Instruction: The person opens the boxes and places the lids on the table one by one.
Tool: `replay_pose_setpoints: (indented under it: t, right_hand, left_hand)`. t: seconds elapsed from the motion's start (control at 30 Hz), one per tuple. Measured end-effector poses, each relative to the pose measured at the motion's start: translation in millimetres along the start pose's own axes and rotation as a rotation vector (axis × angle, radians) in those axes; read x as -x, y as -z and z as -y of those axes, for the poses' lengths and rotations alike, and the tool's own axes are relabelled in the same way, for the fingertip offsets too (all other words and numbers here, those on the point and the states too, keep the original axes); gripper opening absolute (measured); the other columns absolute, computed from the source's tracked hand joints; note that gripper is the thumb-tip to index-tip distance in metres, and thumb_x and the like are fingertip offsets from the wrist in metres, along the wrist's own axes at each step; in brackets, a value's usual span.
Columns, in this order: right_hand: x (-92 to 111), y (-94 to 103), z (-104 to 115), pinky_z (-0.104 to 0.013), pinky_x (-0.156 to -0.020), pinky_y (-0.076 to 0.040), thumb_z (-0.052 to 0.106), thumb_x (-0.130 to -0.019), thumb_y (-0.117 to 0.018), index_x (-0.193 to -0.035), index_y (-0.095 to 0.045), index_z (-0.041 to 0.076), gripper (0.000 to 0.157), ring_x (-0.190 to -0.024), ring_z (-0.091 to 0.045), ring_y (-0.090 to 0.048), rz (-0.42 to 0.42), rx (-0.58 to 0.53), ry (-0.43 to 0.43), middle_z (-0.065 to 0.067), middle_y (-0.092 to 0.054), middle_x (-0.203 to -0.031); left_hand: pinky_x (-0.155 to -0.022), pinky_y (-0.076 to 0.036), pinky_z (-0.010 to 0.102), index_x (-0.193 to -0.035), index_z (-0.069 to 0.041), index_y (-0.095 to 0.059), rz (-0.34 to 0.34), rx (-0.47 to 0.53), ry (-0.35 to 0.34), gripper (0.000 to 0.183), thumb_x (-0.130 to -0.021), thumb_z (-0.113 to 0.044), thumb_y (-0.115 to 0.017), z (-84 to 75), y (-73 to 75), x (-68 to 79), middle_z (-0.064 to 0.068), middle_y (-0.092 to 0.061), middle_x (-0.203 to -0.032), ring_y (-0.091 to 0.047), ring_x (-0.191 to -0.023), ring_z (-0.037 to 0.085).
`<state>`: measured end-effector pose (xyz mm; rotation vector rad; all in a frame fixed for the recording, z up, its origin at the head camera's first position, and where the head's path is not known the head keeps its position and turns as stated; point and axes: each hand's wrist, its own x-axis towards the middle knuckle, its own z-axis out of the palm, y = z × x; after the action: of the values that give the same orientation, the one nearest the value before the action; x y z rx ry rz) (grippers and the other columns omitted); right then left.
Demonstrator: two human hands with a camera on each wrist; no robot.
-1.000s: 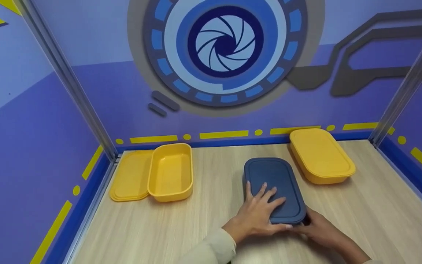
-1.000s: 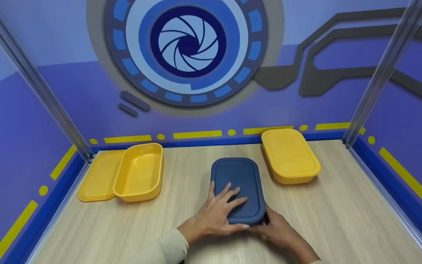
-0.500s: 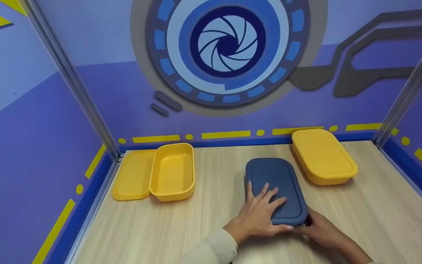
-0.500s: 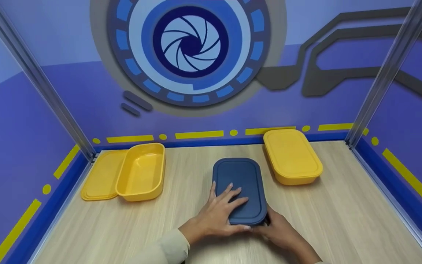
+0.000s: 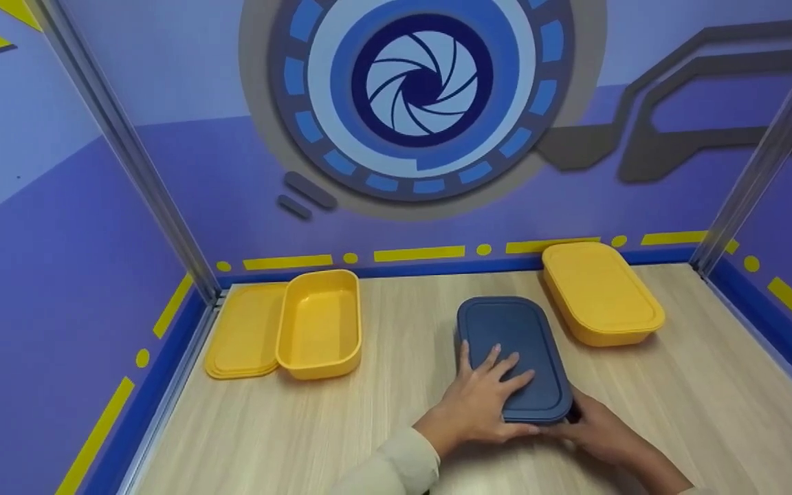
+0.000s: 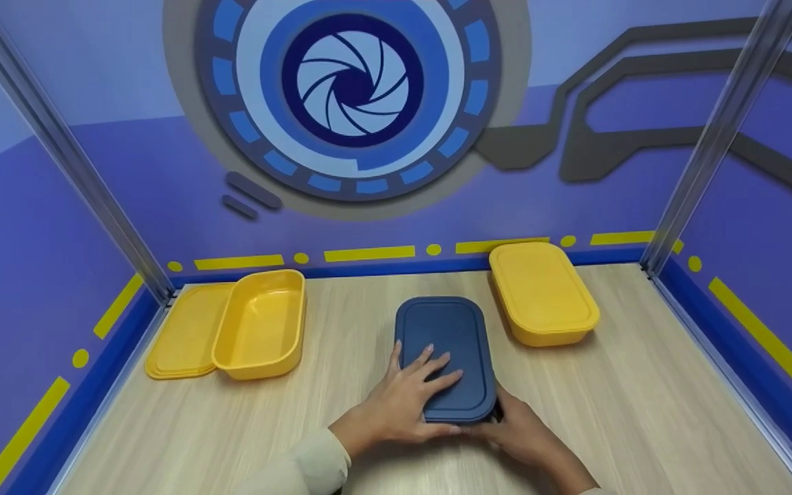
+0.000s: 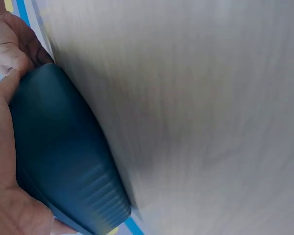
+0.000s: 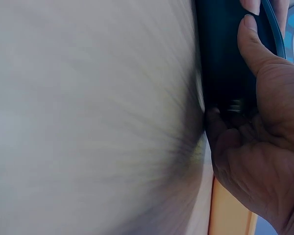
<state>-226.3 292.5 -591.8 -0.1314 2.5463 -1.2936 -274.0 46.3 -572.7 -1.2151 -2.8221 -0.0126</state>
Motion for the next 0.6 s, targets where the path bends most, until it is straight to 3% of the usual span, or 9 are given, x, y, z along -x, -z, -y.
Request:
replay_pose_setpoints:
  t: [0.17,0.6]
  right_hand:
    - [0.6,0.3,1.4,-0.067,-0.128,-0.028,0.051,-0.089,-0.084,-0.172,-0.017,0.009,0.115,-0.163,-0.045,-0.029,0.007,0.006,0.003,-0.022,-0.029,-0.175]
    - [-1.1,-1.3,1.8,-0.066,-0.127,-0.032,0.051,-0.087,-0.086,-0.171,-0.02,0.007,0.116,-0.161,-0.044,-0.033,0.008,0.003,-0.032,-0.024,-0.031,-0.174]
  left_hand:
    - [-0.124,-0.023,0.078,-0.166,-0.047,-0.03,-0.018,0.022,0.003,0.088,-0.092,-0.095,-0.028,-0.6,-2.2,1.8,-0.005,-0.032,-0.177,-0.028,-0.166,0.031]
    - [-0.122,-0.025,0.08,-0.163,-0.045,-0.041,-0.059,0.032,-0.017,0.083,-0.094,-0.091,-0.031,1.7,-2.2,3.4,-0.004,-0.037,-0.175,-0.034,-0.164,0.031]
